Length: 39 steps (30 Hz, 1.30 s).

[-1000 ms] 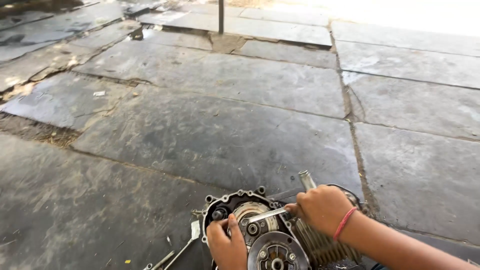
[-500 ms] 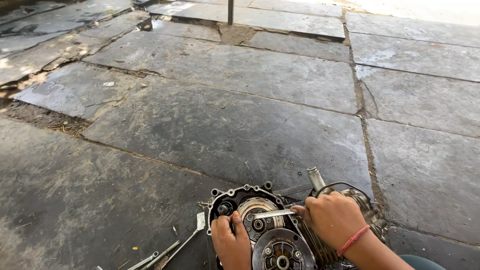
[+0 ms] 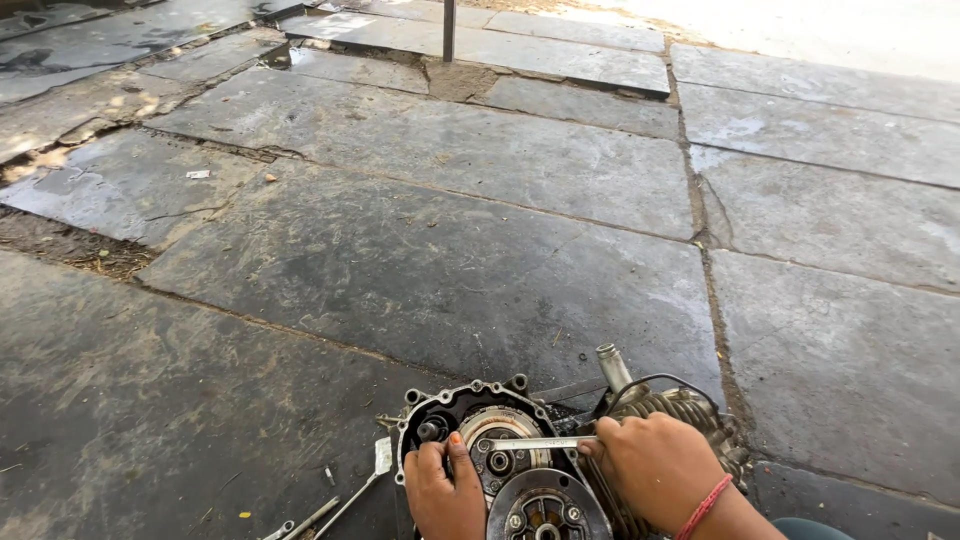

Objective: The person sits on the floor with a motorcycle engine crankcase between their legs and uses a combination wrench to loosen and tighten a nut on the engine's clutch-side casing, repositioning the wrench repeatedly while steadying the engine with the other hand.

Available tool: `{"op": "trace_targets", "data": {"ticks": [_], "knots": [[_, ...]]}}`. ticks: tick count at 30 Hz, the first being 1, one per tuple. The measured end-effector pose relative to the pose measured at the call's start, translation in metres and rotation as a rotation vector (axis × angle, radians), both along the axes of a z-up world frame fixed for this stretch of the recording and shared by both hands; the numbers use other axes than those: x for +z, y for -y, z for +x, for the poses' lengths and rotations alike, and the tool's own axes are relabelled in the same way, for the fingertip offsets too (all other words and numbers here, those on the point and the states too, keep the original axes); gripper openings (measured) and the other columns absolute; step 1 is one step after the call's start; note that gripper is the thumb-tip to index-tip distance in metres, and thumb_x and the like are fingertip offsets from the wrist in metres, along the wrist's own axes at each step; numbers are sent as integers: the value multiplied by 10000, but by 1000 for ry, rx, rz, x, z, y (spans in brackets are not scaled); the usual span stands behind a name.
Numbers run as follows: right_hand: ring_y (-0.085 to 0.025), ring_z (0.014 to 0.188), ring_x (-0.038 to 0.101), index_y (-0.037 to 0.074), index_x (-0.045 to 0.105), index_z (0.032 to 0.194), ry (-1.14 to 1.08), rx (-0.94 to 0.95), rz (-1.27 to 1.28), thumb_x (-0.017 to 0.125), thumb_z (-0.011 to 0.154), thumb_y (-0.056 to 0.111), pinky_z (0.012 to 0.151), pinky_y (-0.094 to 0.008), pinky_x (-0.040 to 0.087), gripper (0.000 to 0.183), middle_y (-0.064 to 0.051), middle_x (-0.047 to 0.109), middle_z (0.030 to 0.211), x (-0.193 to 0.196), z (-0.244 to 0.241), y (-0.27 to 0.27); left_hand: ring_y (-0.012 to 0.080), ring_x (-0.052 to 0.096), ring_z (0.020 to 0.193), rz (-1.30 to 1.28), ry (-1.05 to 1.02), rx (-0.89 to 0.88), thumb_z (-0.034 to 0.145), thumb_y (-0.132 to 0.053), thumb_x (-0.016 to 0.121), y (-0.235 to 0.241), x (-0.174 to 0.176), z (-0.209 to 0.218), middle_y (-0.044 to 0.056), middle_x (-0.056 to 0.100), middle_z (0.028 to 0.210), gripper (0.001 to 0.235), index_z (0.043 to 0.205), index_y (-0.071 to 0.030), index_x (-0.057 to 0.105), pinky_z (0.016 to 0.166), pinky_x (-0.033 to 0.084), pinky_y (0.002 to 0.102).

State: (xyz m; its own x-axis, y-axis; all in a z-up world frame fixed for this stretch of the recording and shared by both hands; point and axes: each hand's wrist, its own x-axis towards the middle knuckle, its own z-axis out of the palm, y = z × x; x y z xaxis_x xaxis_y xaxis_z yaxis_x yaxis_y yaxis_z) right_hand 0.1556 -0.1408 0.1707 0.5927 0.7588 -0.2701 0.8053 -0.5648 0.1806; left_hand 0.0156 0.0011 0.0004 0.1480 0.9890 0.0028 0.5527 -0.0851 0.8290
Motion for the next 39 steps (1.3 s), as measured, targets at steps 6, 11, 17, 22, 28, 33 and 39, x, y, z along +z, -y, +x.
{"op": "trace_targets", "data": {"ticks": [6,11,17,22,28,33,39], "knots": [[-274,785,705,85,554,1014,-99,263,-64,591,977,281,711,-412,549,203,-71,683,791,-11,23,11,197,593,668,1,19,-3,943,-380,635,-4,-17,4,45,562,823,325,791,-93,624,601,490,384],[-243,862,686,135,578,1075,1,130,-25,552,1012,375,709,-376,574,250,-40,685,891,-3,4,7,206,602,753,8,45,9,938,-406,632,1,-2,2,44,586,848,334,825,-92,648,677,500,401],[-242,895,679,151,597,1088,76,144,-37,574,944,345,704,-378,585,243,-40,680,936,-9,1,8,205,607,762,-81,26,17,948,-431,609,1,6,2,39,589,867,343,854,-105,658,693,507,389],[-234,912,687,149,603,1003,19,16,-65,488,1021,444,728,-382,590,317,-29,696,888,5,-12,0,203,597,736,-63,35,6,942,-427,606,2,2,0,40,579,856,337,855,-106,659,674,499,389],[-266,912,690,149,615,971,50,13,-10,448,1024,501,728,-397,591,393,-44,712,843,-6,-10,4,214,572,689,22,55,-23,945,-402,616,-2,-14,3,56,562,803,340,810,-91,639,637,479,400],[-260,879,705,135,605,941,52,-24,-25,428,1022,538,754,-391,594,447,-46,715,847,-7,-17,6,217,566,675,45,70,-29,950,-376,622,-1,-11,2,58,560,787,334,785,-87,628,626,474,403],[-259,872,721,156,619,998,57,-69,-25,433,1014,535,753,-388,603,423,-54,716,859,-11,-22,7,203,571,683,-27,83,-41,959,-352,606,0,4,0,45,563,811,305,797,-95,625,618,490,395]]}}
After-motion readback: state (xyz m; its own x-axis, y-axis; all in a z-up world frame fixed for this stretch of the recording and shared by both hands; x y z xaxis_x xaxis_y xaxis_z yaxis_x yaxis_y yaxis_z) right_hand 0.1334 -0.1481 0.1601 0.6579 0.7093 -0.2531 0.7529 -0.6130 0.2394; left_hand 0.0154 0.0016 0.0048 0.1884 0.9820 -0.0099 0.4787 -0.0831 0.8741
